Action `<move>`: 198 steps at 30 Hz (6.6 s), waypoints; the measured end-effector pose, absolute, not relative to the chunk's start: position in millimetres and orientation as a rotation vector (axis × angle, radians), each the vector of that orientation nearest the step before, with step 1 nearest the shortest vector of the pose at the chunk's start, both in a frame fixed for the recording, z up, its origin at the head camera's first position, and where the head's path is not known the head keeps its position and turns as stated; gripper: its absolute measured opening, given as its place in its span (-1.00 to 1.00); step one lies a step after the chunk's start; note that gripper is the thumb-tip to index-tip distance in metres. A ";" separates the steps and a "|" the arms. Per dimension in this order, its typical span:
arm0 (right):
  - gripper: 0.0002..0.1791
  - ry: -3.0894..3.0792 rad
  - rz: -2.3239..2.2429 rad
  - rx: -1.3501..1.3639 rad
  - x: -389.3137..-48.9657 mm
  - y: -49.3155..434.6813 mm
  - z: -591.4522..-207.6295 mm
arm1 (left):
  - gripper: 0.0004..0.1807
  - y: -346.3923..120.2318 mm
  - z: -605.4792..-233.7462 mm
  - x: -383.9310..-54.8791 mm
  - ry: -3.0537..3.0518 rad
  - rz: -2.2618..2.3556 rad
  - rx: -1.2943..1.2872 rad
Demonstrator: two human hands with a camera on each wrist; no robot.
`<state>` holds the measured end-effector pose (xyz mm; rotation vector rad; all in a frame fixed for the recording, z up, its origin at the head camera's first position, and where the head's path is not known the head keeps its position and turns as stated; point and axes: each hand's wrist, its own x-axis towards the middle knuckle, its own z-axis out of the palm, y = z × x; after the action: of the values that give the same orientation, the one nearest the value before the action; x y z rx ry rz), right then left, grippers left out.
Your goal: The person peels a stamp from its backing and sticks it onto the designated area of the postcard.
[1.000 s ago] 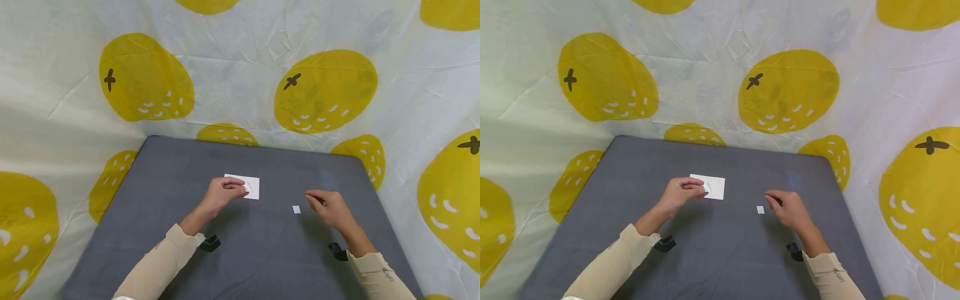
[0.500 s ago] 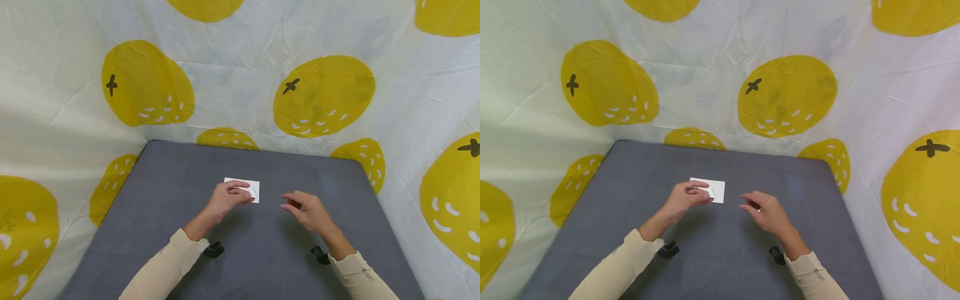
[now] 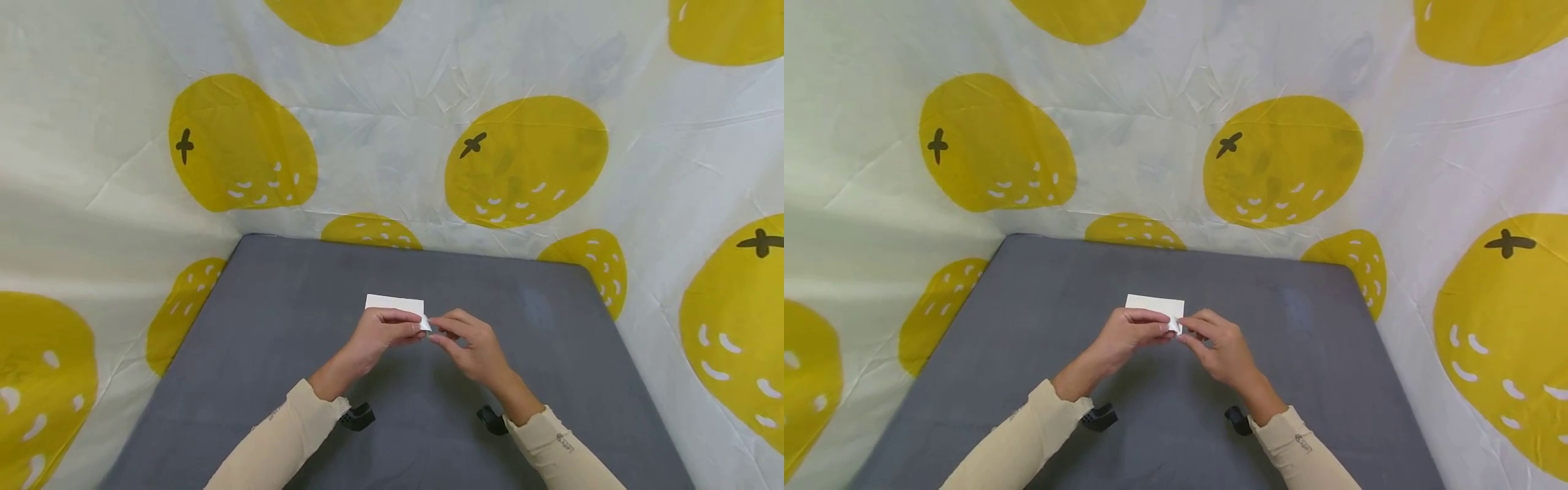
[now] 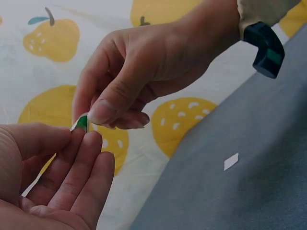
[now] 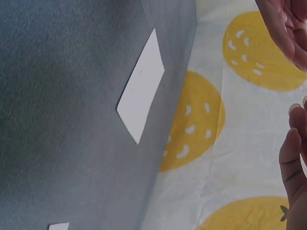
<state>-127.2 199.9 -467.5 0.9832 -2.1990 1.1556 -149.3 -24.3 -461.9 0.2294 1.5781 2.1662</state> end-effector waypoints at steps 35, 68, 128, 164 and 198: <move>-0.85 -2.391 1.470 0.684 -128.4 185.1 -459.4 | -0.81 -16.0 -456.4 -159.0 2.209 1.844 0.585; -0.86 -2.589 1.769 0.290 -139.5 176.8 -454.6 | -0.86 -13.4 -469.7 -165.3 2.152 1.989 0.369; -0.80 -2.662 1.867 0.052 -170.5 187.8 -477.5 | -0.33 -98.2 -565.6 -228.4 2.900 0.704 0.392; -0.80 -2.808 1.838 -0.210 -238.0 197.7 -537.4 | -0.26 -102.2 -574.3 -236.2 2.765 0.511 0.432; -0.69 -2.957 1.449 -0.533 -260.6 174.9 -568.5 | -0.26 -103.7 -579.7 -237.0 2.765 0.535 0.432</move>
<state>-260.6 174.9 -568.5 -0.5333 -2.9571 1.4493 -237.0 -103.7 -579.7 0.4322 2.7654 0.5347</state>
